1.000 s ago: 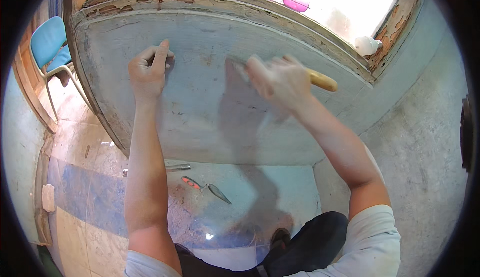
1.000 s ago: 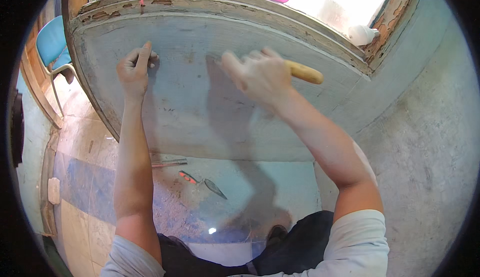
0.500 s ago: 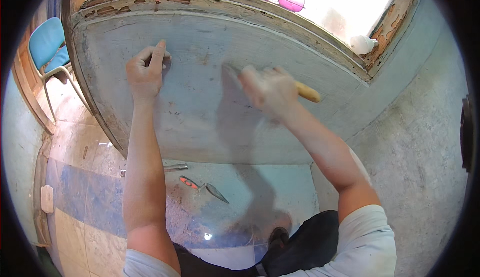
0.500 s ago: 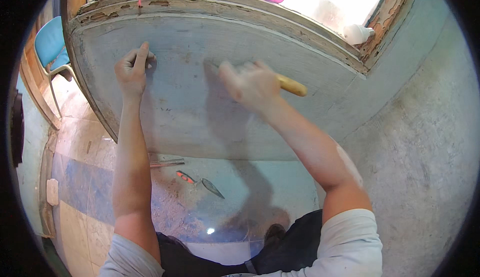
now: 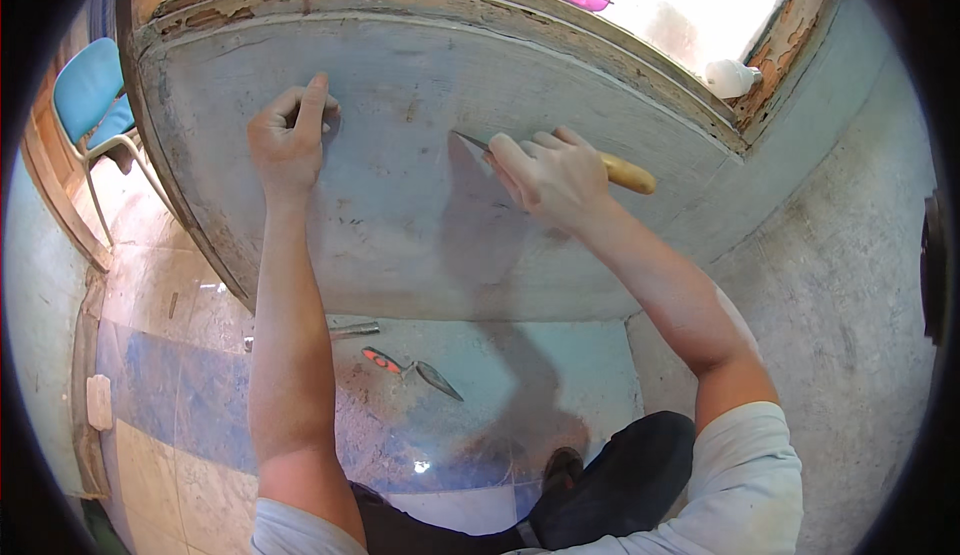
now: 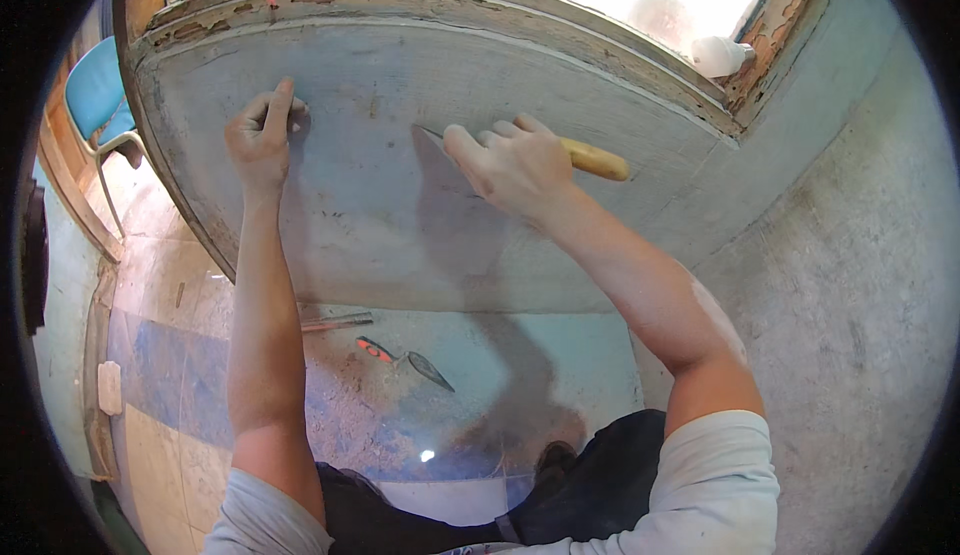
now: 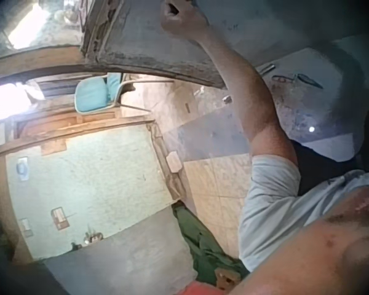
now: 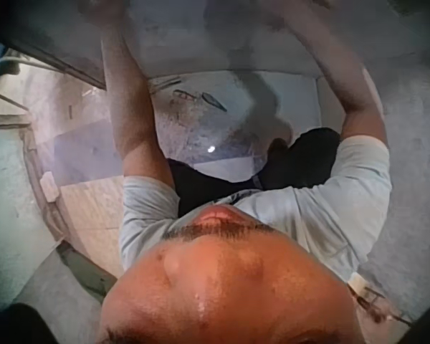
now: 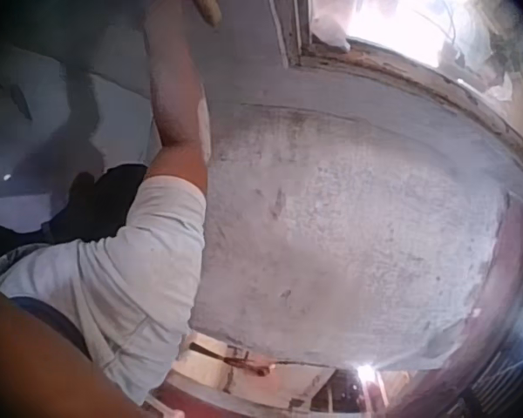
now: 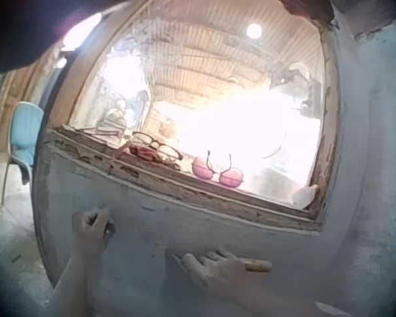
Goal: The person patches a hole in a wall by applying wall filler with a putty knife.
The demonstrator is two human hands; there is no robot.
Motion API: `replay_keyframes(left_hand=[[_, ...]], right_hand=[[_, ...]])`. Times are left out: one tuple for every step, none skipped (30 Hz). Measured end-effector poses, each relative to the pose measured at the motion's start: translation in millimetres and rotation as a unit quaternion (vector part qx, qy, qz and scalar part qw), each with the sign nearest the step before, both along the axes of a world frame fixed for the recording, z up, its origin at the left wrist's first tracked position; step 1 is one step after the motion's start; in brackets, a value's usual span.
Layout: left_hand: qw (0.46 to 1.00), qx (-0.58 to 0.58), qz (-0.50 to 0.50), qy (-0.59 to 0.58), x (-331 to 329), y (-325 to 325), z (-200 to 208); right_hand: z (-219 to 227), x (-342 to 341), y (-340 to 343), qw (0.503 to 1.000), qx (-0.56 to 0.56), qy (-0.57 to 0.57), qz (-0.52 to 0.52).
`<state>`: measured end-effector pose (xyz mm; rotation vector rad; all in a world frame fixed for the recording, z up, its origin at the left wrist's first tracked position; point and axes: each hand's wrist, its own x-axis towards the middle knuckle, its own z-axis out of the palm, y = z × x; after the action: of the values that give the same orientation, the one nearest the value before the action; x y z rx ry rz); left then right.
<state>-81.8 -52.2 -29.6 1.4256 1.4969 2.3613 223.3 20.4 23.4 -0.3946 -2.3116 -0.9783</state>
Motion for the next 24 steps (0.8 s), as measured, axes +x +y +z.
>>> replay_keyframes(left_hand=[[1.0,0.008,0.001,-0.006,0.7,0.6,0.3],[1.0,0.01,-0.002,-0.005,0.5,1.8,2.1],[1.0,0.009,0.001,-0.004,-0.3,2.9,4.6],[1.0,0.006,0.005,-0.003,0.2,2.2,6.5],[1.0,0.006,0.004,-0.001,1.4,1.8,5.7],[1.0,-0.004,0.008,-0.002,3.2,1.2,3.3],[1.0,-0.012,0.012,-0.002,2.8,1.3,2.3],[1.0,-0.01,0.011,0.001,1.3,1.7,2.6],[1.0,-0.004,0.01,0.007,-0.8,2.2,3.0],[1.0,0.0,0.003,0.009,0.6,3.7,1.5],[1.0,0.001,0.0,0.011,1.3,3.8,1.0],[1.0,0.002,0.002,0.002,1.9,4.0,0.3],[1.0,0.003,0.008,-0.004,-0.8,2.4,1.2],[1.0,0.004,0.011,-0.002,-2.2,1.5,1.0],[1.0,0.007,0.007,-0.002,-3.3,0.9,0.0],[1.0,0.01,0.001,-0.006,1.8,0.0,0.7],[1.0,0.01,0.003,-0.009,5.6,0.7,2.6],[1.0,0.006,0.009,-0.008,8.6,2.6,5.7],[1.0,0.002,0.017,-0.004,7.9,1.6,8.3],[1.0,0.001,0.019,-0.004,5.4,0.8,6.2],[1.0,0.007,0.02,-0.001,2.6,0.7,2.5],[1.0,0.015,0.017,-0.001,3.4,1.4,2.1],[1.0,0.016,0.015,-0.003,2.8,2.3,2.9],[1.0,0.012,0.009,-0.008,1.4,3.3,4.5]], right_hand=[[2.2,-0.8,-2.0,0.999,0.013,-0.04,-0.004],[7.4,-2.8,-2.4,0.999,0.015,-0.039,-0.008],[15.4,-5.8,-2.0,1.0,0.022,0.018,-0.002],[20.1,-7.1,-3.2,0.997,0.028,0.075,0.006],[13.6,-3.2,-1.7,0.997,0.028,0.077,0.005],[1.4,2.5,1.1,1.0,0.011,0.024,-0.011],[1.8,0.5,-3.9,0.999,-0.005,-0.028,-0.026],[9.5,-0.1,-4.5,0.999,-0.003,-0.025,-0.027],[21.4,-0.1,-3.8,1.0,0.009,0.019,-0.023],[30.8,1.7,-8.7,0.998,0.021,0.059,-0.024],[21.3,4.8,-4.2,0.998,0.022,0.06,-0.027],[2.6,8.3,5.3,0.999,0.033,0.004,-0.006],[-1.0,1.4,3.0,0.998,0.044,-0.05,0.019],[2.6,1.7,2.6,0.998,0.046,-0.048,0.021],[9.2,5.1,2.2,0.999,0.031,-0.035,-0.005],[16.9,9.8,-1.3,0.999,0.016,-0.027,-0.034],[17.2,13.1,-1.2,0.999,0.016,-0.03,-0.033],[16.3,16.0,-0.9,0.999,0.012,0.01,-0.031],[14.5,16.3,-0.4,0.998,0.007,0.053,-0.027],[13.0,17.4,1.2,0.998,0.006,0.052,-0.025],[11.5,18.7,3.1,1.0,0.016,0.012,-0.024],[14.4,18.1,1.1,0.999,0.028,-0.03,-0.027],[21.0,17.1,1.1,0.999,0.029,-0.032,-0.029],[31.3,16.2,2.2,0.999,0.027,0.029,-0.019]])
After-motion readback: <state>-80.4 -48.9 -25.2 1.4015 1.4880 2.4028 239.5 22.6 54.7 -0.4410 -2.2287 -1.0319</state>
